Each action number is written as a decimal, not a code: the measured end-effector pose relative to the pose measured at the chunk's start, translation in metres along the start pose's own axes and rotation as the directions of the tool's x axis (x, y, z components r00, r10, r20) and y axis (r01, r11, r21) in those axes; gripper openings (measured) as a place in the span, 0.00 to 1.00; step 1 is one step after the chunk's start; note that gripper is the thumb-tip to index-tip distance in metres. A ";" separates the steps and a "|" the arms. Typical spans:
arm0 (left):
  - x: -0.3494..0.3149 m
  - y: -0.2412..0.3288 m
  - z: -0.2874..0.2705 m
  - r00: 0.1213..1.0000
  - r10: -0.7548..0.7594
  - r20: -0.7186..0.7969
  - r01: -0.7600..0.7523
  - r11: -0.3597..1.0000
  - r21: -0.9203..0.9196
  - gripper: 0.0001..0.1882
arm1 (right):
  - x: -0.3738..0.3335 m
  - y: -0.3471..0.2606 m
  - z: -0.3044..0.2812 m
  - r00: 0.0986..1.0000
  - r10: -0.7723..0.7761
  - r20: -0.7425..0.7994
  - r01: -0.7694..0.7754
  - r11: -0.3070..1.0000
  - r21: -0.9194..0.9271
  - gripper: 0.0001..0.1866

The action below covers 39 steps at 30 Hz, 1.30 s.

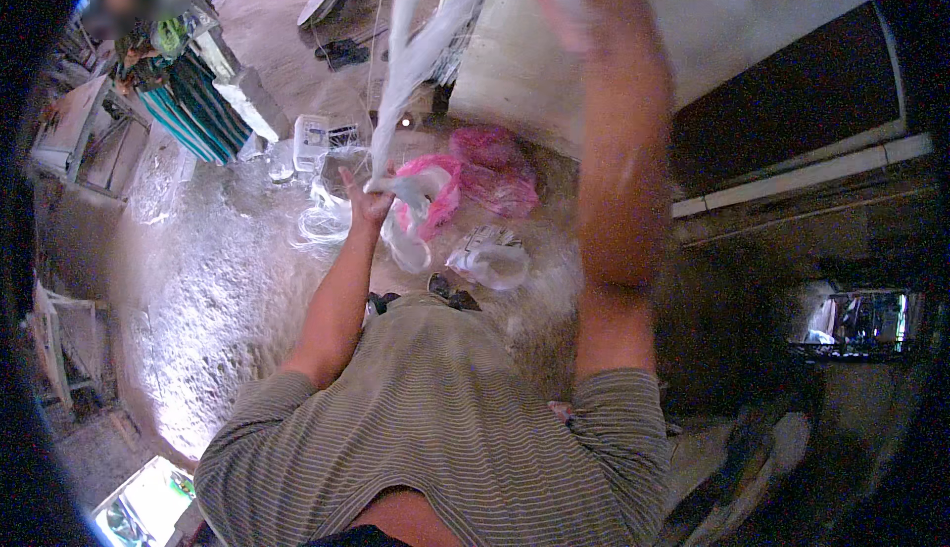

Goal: The person sorts and bundles white and pink plastic cords by hand. They repeatedly pick up loose strands, separate them, and gather them into neat bundles, placing the finished bundles on the floor.

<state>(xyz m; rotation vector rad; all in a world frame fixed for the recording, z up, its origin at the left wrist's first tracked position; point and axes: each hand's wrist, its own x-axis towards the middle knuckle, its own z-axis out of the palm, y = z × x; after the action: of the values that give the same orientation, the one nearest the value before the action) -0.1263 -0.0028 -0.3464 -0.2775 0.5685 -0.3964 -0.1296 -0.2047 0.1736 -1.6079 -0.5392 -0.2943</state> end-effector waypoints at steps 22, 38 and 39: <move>-0.155 0.003 0.387 0.511 0.301 0.805 -0.844 0.352 0.404 0.29 | -0.260 0.352 -0.211 0.548 0.657 -0.518 -0.131 0.679 0.723 0.09; -0.181 -0.025 0.382 0.617 0.109 0.779 -0.759 0.344 0.553 0.11 | -0.137 0.320 0.000 0.686 0.724 -0.075 -0.666 0.666 0.335 0.30; -0.175 -0.034 0.378 0.624 0.075 0.778 -0.752 0.329 0.571 0.12 | -0.121 0.281 0.016 0.741 0.671 0.033 -0.641 0.692 0.333 0.36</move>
<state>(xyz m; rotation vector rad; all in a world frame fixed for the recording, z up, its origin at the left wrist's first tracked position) -0.0556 0.0986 0.0530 0.7947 -0.3391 0.0384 -0.0928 -0.2195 -0.1297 -1.3501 0.0937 0.2607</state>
